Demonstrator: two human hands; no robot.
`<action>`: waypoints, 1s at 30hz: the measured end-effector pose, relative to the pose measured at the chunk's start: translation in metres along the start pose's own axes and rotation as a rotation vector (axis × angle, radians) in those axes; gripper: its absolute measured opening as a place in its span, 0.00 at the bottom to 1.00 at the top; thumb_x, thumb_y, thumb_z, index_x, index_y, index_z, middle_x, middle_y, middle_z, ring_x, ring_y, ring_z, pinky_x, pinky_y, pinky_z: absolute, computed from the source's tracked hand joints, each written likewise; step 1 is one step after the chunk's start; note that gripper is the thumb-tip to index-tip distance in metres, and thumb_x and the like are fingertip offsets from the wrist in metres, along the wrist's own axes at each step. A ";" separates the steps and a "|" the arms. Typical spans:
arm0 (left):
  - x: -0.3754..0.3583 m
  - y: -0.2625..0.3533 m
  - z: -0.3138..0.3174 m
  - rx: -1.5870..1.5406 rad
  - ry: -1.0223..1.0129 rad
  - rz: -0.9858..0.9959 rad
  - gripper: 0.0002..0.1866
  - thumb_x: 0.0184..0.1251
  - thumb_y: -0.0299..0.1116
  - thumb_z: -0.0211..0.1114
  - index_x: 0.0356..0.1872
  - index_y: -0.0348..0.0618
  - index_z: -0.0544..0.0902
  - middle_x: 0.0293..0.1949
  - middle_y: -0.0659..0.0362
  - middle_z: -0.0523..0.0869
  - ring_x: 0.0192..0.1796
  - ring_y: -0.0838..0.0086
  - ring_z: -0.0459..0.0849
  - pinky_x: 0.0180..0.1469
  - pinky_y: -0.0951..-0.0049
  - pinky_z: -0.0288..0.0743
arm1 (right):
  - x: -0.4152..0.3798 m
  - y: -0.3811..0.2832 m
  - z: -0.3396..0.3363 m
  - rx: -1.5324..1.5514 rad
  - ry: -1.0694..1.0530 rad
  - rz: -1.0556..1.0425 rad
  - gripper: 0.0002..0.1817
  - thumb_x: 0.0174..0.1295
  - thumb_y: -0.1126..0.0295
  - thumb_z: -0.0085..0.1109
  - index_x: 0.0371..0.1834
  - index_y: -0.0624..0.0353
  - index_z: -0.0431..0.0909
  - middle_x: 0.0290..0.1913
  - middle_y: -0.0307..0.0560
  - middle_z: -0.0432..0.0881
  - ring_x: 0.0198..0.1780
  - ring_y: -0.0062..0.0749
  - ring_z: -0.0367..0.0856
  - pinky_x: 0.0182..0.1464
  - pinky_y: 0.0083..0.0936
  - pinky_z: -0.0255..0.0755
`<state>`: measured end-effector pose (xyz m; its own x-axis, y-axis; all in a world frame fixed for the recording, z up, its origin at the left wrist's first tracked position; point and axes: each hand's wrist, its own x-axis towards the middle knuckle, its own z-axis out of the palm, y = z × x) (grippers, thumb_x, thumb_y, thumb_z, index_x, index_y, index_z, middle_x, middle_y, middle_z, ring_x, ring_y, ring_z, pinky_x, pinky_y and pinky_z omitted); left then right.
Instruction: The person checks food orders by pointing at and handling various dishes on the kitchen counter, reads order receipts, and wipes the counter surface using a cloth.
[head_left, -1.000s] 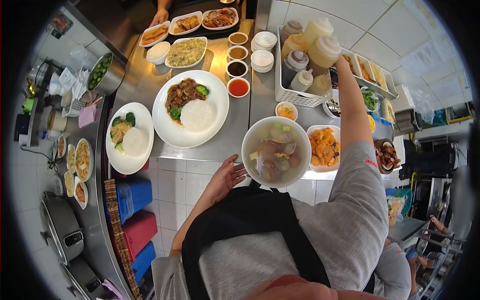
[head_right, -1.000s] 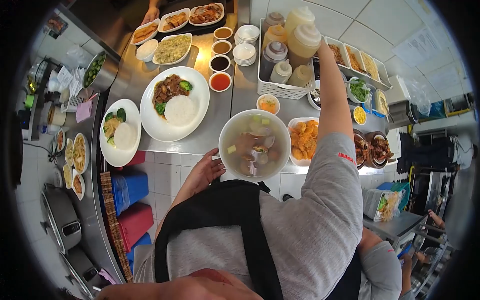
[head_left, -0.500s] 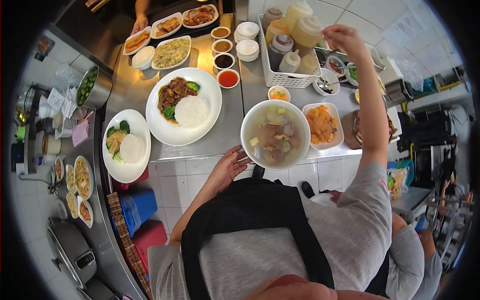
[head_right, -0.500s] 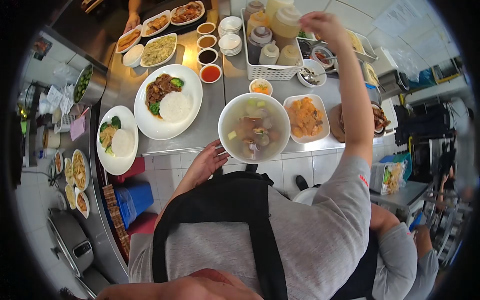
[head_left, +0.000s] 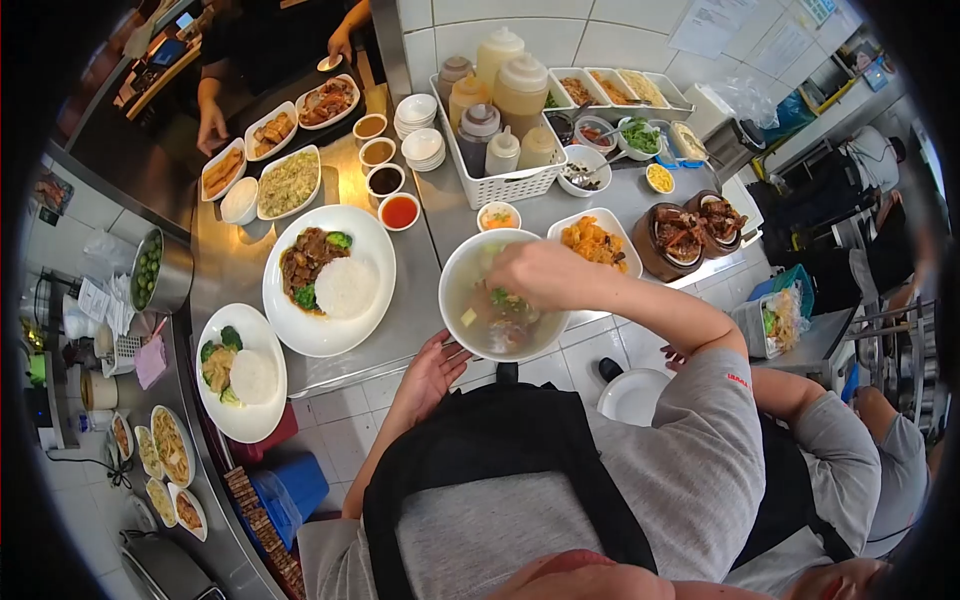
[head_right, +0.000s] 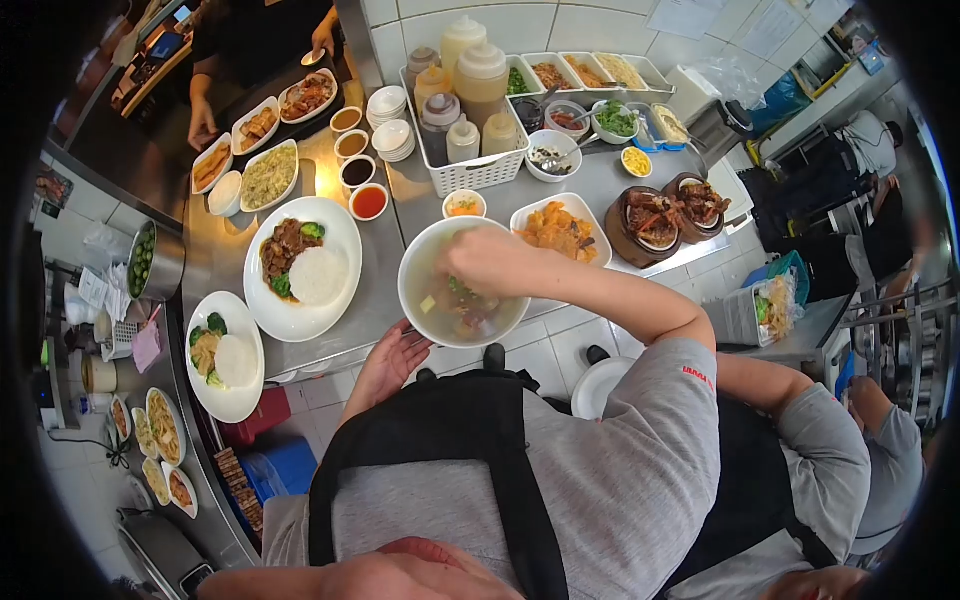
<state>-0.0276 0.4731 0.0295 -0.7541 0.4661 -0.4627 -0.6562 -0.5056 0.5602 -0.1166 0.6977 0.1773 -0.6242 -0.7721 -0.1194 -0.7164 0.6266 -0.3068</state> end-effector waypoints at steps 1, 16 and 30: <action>0.000 -0.001 0.000 0.000 -0.002 0.002 0.23 0.64 0.40 0.48 0.57 0.42 0.59 0.49 0.51 0.72 0.53 0.65 0.72 0.55 0.69 0.65 | -0.002 0.005 0.002 -0.053 0.192 -0.345 0.11 0.40 0.73 0.57 0.30 0.60 0.77 0.42 0.46 0.75 0.42 0.42 0.75 0.44 0.32 0.69; -0.004 -0.018 0.023 -0.067 0.253 0.118 0.25 0.64 0.42 0.46 0.58 0.39 0.58 0.50 0.50 0.71 0.53 0.66 0.71 0.56 0.69 0.63 | -0.093 0.468 -0.082 -0.131 0.735 1.105 0.06 0.41 0.70 0.59 0.20 0.61 0.79 0.13 0.46 0.76 0.15 0.29 0.76 0.22 0.24 0.71; -0.002 -0.015 0.032 -0.049 0.349 0.105 0.24 0.65 0.43 0.44 0.57 0.39 0.58 0.50 0.48 0.72 0.53 0.66 0.72 0.57 0.69 0.64 | -0.074 0.505 -0.057 -0.330 0.715 1.170 0.09 0.39 0.71 0.58 0.26 0.60 0.80 0.33 0.58 0.79 0.39 0.49 0.77 0.41 0.38 0.71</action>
<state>-0.0154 0.5034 0.0440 -0.7760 0.1384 -0.6153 -0.5686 -0.5755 0.5877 -0.4495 1.0771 0.0848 -0.8506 0.3619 0.3815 0.3420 0.9318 -0.1215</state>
